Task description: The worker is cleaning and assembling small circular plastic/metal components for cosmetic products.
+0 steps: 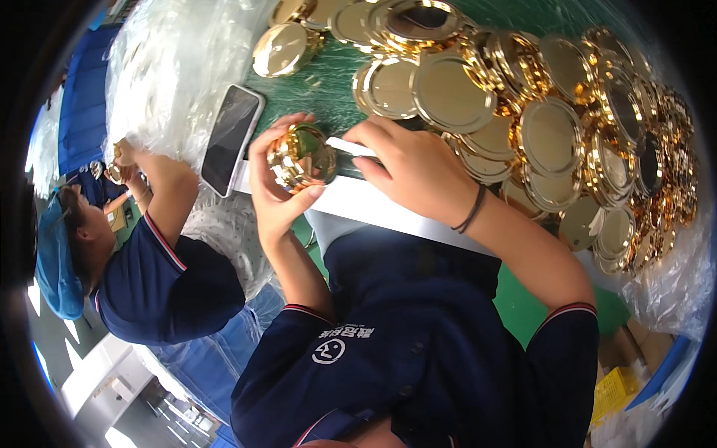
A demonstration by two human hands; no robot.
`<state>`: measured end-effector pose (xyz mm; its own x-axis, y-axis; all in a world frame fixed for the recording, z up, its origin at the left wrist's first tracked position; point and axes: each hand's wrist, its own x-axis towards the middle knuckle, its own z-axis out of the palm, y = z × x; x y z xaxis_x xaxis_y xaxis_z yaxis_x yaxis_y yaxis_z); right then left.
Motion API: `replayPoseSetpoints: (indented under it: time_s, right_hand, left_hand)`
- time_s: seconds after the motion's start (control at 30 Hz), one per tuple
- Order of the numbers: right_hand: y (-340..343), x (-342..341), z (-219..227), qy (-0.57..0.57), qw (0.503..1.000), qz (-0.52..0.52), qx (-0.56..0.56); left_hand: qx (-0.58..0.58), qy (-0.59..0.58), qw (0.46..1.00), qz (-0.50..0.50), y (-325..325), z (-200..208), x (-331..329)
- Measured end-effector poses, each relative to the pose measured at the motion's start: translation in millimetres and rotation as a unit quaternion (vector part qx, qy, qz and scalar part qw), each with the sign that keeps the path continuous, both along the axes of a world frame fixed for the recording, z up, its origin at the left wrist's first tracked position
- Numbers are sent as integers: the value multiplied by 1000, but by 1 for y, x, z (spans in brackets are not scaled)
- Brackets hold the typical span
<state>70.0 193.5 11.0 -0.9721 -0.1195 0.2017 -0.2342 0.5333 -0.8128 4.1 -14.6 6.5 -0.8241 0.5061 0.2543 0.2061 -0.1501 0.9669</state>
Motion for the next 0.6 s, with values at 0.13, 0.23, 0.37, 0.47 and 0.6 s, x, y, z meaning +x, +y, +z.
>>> replayPoseSetpoints:
  time_s: [0.13, 0.23, 0.37, 0.47, 0.6]
  right_hand:
    - [-4, 1, 13, -33, 998, 0, -61]
    - [0, 7, 15, -68, 996, 0, -57]
    - [-4, 13, 11, -67, 997, 21, -44]
    - [-3, 13, 16, -78, 996, 23, -26]
    - [-3, 10, 16, -82, 996, 20, -24]
  left_hand:
    - [9, -23, 1000, -9, -5, 1, 2]
    - [-8, 6, 1000, -20, -3, -7, 0]
    - [-21, 23, 999, 9, -5, -9, 8]
    - [-18, -11, 1000, 4, -5, -3, 11]
    - [-33, -8, 999, 7, -6, 4, 8]
